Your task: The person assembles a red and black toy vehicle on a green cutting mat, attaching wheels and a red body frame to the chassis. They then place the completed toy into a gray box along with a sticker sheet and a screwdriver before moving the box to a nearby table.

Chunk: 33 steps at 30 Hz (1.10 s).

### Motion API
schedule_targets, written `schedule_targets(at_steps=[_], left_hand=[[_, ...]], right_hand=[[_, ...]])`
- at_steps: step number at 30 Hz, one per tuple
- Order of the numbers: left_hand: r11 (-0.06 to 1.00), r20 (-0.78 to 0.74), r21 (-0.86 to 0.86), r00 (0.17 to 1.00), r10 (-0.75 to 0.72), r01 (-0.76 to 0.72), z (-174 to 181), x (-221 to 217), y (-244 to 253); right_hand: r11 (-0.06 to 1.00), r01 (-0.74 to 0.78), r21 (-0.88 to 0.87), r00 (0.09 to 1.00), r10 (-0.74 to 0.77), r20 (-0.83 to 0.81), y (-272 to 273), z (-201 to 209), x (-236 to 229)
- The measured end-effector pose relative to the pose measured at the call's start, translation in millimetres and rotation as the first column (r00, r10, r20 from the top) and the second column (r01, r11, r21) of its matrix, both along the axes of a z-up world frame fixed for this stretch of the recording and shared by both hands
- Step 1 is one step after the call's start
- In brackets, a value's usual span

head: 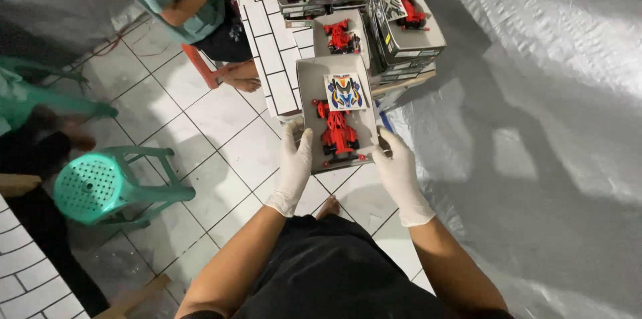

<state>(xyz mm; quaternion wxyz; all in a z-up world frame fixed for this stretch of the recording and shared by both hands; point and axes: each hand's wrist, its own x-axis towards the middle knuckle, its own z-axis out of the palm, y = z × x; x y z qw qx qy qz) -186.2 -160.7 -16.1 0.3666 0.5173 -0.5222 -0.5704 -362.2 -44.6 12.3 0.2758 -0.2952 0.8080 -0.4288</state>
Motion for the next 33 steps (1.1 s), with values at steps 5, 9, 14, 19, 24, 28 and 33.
schedule_targets(at_steps=[5, 9, 14, 19, 24, 28, 33], left_hand=[[0.999, 0.041, -0.042, 0.999, -0.003, 0.005, -33.5, -48.0, -67.8], [0.997, -0.023, -0.071, 1.0, -0.015, 0.014, -71.9, -81.9, -120.9], [0.995, -0.046, -0.039, 0.995, -0.089, 0.087, -73.2, -103.3, -173.2], [0.991, -0.038, 0.01, 0.991, -0.131, 0.132, -65.8, -116.2, -203.7], [0.982, 0.049, 0.106, 0.986, -0.162, 0.157, -63.5, -124.6, -214.5], [0.982, 0.029, 0.138, 0.991, -0.13, 0.125, -74.5, -138.0, -209.5], [0.98, 0.061, 0.159, 0.99, -0.127, 0.116, -82.5, -147.6, -205.0]], right_hand=[[0.998, 0.067, -0.021, 0.996, -0.068, -0.057, -71.3, -39.2, -52.1], [0.993, 0.119, -0.022, 0.985, -0.121, -0.119, -122.5, -65.6, -81.0], [0.986, 0.163, 0.032, 0.967, -0.153, -0.204, -176.8, -48.6, -83.4], [0.973, 0.213, 0.091, 0.948, -0.184, -0.259, -207.9, -85.6, -95.0], [0.973, 0.221, -0.067, 0.918, -0.23, -0.324, -210.0, -139.6, -109.2], [0.974, 0.216, -0.071, 0.889, -0.226, -0.399, -205.8, -154.1, -117.7], [0.975, 0.182, -0.125, 0.85, -0.22, -0.479, -206.5, -147.5, -116.2]])
